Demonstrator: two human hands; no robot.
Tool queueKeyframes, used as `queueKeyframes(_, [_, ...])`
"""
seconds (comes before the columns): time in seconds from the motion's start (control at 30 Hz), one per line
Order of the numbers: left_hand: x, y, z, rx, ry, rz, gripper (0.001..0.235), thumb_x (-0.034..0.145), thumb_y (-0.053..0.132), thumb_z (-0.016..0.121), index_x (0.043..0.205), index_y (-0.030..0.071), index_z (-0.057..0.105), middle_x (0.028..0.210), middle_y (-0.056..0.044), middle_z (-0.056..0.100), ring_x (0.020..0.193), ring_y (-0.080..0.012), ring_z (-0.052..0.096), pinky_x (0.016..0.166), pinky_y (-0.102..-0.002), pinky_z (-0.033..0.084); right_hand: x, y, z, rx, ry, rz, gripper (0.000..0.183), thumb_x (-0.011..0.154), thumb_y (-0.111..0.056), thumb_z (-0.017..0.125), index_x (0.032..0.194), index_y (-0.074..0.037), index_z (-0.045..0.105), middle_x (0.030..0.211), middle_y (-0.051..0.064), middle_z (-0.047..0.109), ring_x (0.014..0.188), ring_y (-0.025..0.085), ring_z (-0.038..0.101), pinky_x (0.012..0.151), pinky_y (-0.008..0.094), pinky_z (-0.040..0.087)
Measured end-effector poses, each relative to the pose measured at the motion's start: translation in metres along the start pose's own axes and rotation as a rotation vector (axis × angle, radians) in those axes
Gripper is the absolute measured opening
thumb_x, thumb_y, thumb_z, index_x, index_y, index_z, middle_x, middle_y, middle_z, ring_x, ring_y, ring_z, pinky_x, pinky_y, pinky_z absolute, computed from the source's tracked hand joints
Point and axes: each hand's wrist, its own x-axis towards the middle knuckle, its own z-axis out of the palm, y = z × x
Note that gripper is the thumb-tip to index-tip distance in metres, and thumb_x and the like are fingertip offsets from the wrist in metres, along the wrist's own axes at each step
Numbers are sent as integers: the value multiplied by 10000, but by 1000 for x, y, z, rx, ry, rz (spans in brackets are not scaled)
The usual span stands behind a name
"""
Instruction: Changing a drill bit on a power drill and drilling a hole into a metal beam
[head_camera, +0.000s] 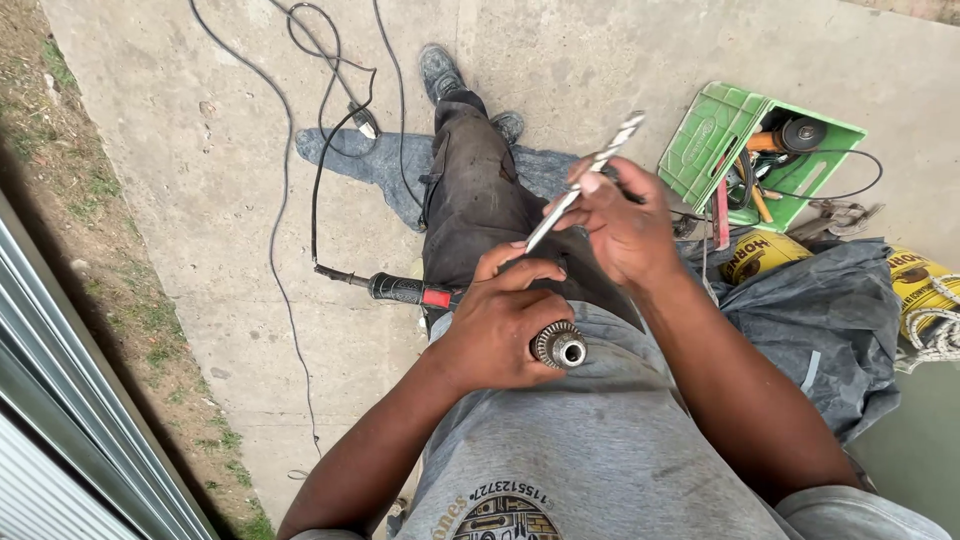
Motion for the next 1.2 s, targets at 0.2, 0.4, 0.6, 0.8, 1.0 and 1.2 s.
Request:
queueKeyframes(0.2, [2,-7,-2,-3,-63,42,357,690,301,803,954,110,656,829,-45,698,852,-247,669,926,-443,459,-74,-101,18,-405,-254,-652,159,976,-100,659,1099,-6,621,1016,90,614,793,213,765,670,280,759])
queueKeyframes(0.4, [4,-6,-4,8,-92,1,349,697,321,784,947,122,643,772,-28,668,726,-288,671,678,-443,499,-107,-111,45,-886,-245,-611,192,856,-103,731,953,48,663,999,150,656,845,301,847,682,279,685])
queueKeyframes(0.6, [0,-10,-1,31,-139,-51,400,684,387,801,974,151,659,813,-16,698,758,-270,684,650,-430,506,-107,-118,61,-1051,-360,-601,205,835,-69,777,983,30,676,999,212,728,900,323,835,806,335,715])
queueKeyframes(0.8, [-2,-13,2,61,-171,-101,417,652,392,776,983,166,662,798,-42,698,750,-279,678,648,-436,501,-101,-126,71,-1165,-360,-561,160,878,-63,734,994,28,672,970,184,755,833,283,788,738,323,668])
queueKeyframes(1.0, [-5,-12,6,72,-153,-70,404,652,396,782,964,173,652,801,-24,701,752,-275,684,649,-438,500,-96,-129,77,-1169,-452,-516,160,894,-71,723,1016,16,666,1001,171,755,864,266,785,760,333,663])
queueKeyframes(1.2, [-9,-8,4,11,-84,-130,397,651,339,783,982,130,719,745,-97,716,747,-313,739,680,-414,583,-92,-106,83,-977,-330,-605,73,868,-38,742,902,6,694,833,159,742,724,319,789,632,385,638])
